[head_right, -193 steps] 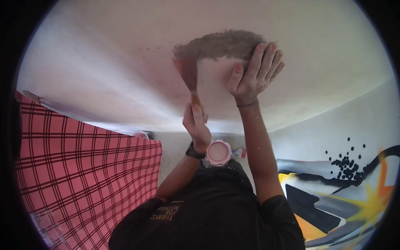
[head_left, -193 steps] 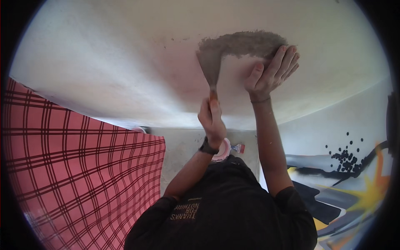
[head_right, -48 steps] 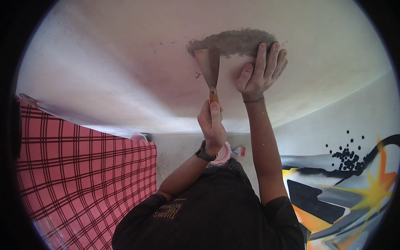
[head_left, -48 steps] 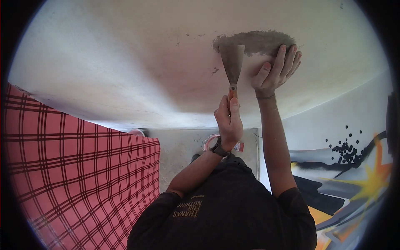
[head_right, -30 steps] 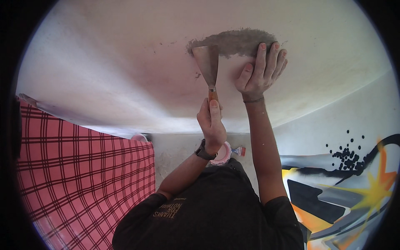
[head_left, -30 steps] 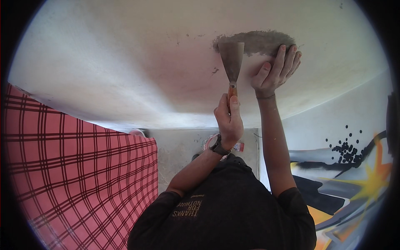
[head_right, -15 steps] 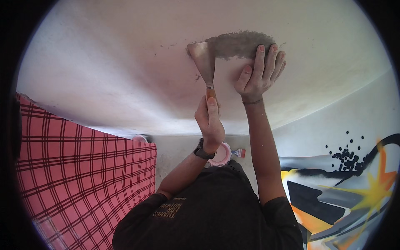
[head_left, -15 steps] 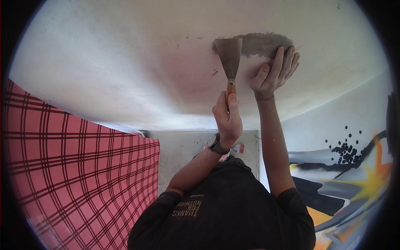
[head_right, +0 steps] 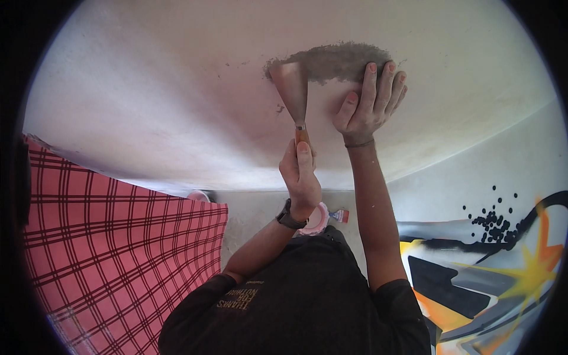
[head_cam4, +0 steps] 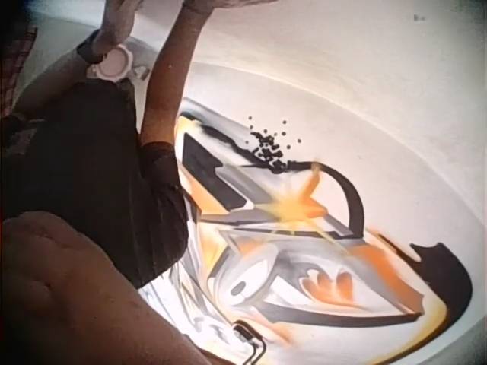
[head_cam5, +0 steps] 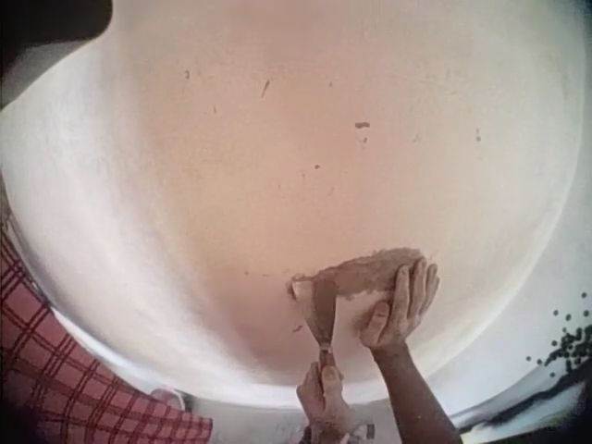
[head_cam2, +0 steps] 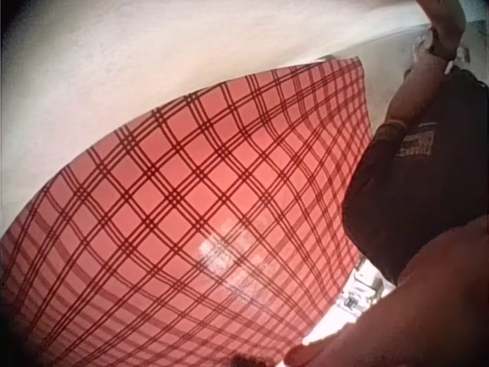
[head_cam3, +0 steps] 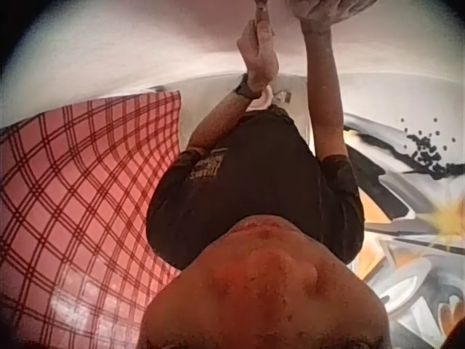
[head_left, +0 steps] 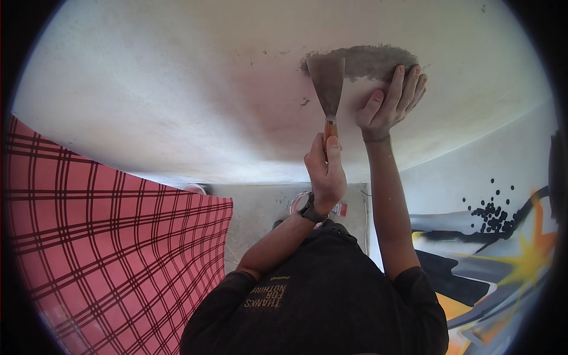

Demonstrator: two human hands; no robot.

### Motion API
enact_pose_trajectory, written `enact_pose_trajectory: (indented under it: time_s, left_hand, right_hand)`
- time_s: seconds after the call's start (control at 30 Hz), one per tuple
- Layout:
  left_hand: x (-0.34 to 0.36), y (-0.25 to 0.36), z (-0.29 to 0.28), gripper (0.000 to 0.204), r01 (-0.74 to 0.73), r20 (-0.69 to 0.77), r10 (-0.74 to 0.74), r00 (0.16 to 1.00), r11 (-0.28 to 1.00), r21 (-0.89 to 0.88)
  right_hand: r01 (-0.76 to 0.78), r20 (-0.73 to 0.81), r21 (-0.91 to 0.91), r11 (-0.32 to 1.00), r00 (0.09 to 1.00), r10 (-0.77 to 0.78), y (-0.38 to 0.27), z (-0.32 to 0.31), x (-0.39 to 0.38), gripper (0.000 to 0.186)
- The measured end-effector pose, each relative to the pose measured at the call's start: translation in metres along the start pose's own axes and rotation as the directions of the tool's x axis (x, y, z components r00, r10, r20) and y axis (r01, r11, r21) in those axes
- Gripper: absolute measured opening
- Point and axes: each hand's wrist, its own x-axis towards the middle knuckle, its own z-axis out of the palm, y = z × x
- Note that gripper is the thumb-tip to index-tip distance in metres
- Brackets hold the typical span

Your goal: Patching a hole in a wall or ceiling with filler compound using a scraper and a metal spatula.

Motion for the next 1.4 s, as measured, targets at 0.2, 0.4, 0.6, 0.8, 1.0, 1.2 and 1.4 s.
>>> enact_pose_trajectory:
  time_s: [0.2,0.4,0.6,0.8,1.0,1.2,1.4]
  left_hand:
    - [0.0,-0.001,-0.003,0.031,0.005,0.002,-0.005,1.0,1.0,-0.002]
    - [-0.002,0.007,-0.005,0.032,0.004,0.01,-0.004,1.0,1.0,-0.012]
    - [0.001,0.008,-0.004,0.033,0.007,-0.011,-0.007,1.0,1.0,-0.009]
    - [0.002,0.001,-0.005,0.034,0.017,-0.003,-0.017,1.0,1.0,0.015]
    - [-0.001,0.004,-0.007,0.032,0.032,-0.012,-0.032,0.999,0.999,-0.01]
    - [-0.001,0.011,-0.011,0.032,0.024,-0.024,-0.023,0.999,1.0,0.01]
    - [0.004,0.008,-0.009,0.031,0.001,-0.017,-0.001,1.0,1.0,-0.007]
  right_hand:
    - [0.006,-0.006,0.001,1.0,1.0,-0.006,-0.002,0.003,0.0,0.055]
    - [0.007,-0.006,0.004,1.0,1.0,-0.007,-0.006,-0.001,0.0,0.055]
    - [-0.008,0.02,0.007,1.0,1.0,0.007,-0.009,-0.001,-0.005,0.055]
    - [-0.003,0.005,0.0,1.0,1.0,0.003,-0.006,0.005,-0.002,0.055]
    - [-0.003,0.005,-0.005,1.0,1.0,0.003,-0.009,0.004,0.0,0.055]
    - [0.002,0.011,-0.005,1.0,1.0,-0.002,-0.015,0.002,-0.001,0.054]
    - [0.012,0.001,0.002,1.0,1.0,-0.012,-0.011,0.003,-0.002,0.054]
